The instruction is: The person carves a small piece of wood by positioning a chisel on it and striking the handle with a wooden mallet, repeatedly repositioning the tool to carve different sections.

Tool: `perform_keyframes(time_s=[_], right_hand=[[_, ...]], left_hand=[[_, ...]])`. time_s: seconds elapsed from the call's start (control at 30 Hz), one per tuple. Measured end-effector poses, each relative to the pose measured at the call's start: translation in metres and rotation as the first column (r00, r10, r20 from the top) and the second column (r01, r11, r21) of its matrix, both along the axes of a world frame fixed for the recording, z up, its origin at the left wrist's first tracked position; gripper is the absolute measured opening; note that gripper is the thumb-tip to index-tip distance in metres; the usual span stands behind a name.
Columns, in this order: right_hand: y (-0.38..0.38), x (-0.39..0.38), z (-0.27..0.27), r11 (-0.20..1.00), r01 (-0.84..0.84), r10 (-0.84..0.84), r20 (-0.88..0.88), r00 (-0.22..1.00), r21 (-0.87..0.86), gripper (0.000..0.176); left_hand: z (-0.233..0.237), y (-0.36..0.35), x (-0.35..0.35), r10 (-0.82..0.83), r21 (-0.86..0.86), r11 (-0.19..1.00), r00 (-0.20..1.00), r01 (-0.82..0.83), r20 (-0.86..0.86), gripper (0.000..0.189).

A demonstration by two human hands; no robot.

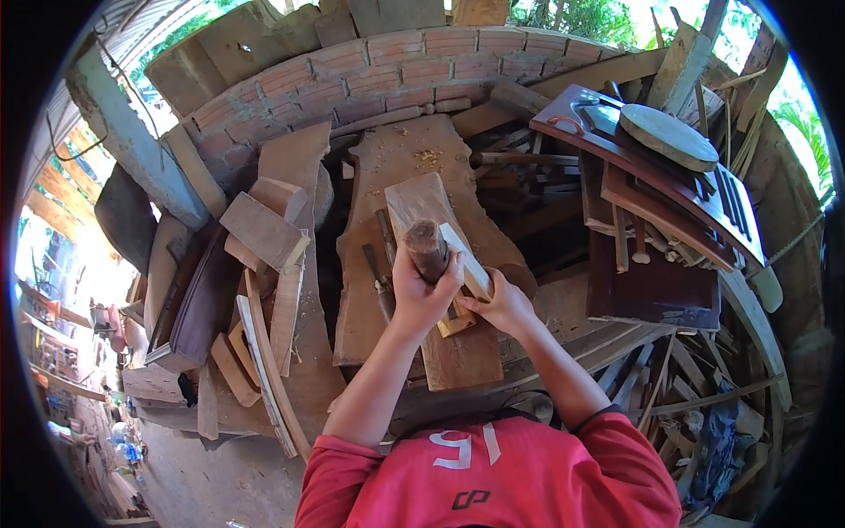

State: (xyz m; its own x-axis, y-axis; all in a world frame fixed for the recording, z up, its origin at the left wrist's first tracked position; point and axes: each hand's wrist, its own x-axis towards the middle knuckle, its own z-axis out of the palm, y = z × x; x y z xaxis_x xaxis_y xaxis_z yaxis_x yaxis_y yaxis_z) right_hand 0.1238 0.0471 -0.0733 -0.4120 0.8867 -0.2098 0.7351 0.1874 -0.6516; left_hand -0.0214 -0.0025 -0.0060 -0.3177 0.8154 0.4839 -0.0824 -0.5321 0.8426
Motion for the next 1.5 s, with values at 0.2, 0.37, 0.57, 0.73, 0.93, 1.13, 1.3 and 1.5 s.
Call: perform_keyframes(time_s=[0.2,0.37,0.57,0.73,0.93,1.13,1.3,1.5], right_hand=[[0.001,0.005,-0.003,1.0,0.018,-0.018,0.008,1.0,-0.003,0.079],[0.014,0.012,-0.009,0.999,0.003,-0.005,-0.037,0.999,-0.032,0.067],[0.037,0.043,0.089,0.97,-0.173,0.199,-0.151,0.968,0.17,0.055],[-0.004,0.065,0.181,0.919,0.148,0.217,-0.781,0.585,0.366,0.065],[-0.072,0.067,0.186,0.787,-0.365,0.324,0.171,0.93,0.497,0.059],[-0.1,0.089,0.205,0.787,0.327,0.095,-0.626,0.774,0.524,0.066],[-0.111,0.072,0.166,0.802,0.012,0.145,-0.215,0.966,0.597,0.059],[-0.123,0.104,0.19,0.835,0.348,0.107,-0.746,0.657,0.426,0.056]], left_hand=[[0.002,0.0,0.003,-0.044,-0.047,0.998,0.994,0.049,0.098,0.023],[0.005,-0.001,0.005,-0.012,-0.081,0.997,0.998,0.017,0.065,0.027],[0.006,-0.006,0.015,-0.03,-0.069,0.997,0.997,0.025,-0.077,0.026],[0.017,-0.012,0.017,0.006,-0.034,0.999,0.969,-0.015,-0.248,0.024],[0.015,-0.022,0.014,-0.217,-0.252,0.955,0.951,0.16,-0.219,0.024],[0.027,-0.024,0.008,-0.132,-0.069,0.991,0.948,0.117,-0.289,0.027],[0.019,-0.029,0.022,-0.193,-0.059,0.981,0.885,0.186,-0.423,0.035],[0.015,-0.041,0.021,-0.127,-0.045,0.992,0.88,0.119,-0.458,0.037]])
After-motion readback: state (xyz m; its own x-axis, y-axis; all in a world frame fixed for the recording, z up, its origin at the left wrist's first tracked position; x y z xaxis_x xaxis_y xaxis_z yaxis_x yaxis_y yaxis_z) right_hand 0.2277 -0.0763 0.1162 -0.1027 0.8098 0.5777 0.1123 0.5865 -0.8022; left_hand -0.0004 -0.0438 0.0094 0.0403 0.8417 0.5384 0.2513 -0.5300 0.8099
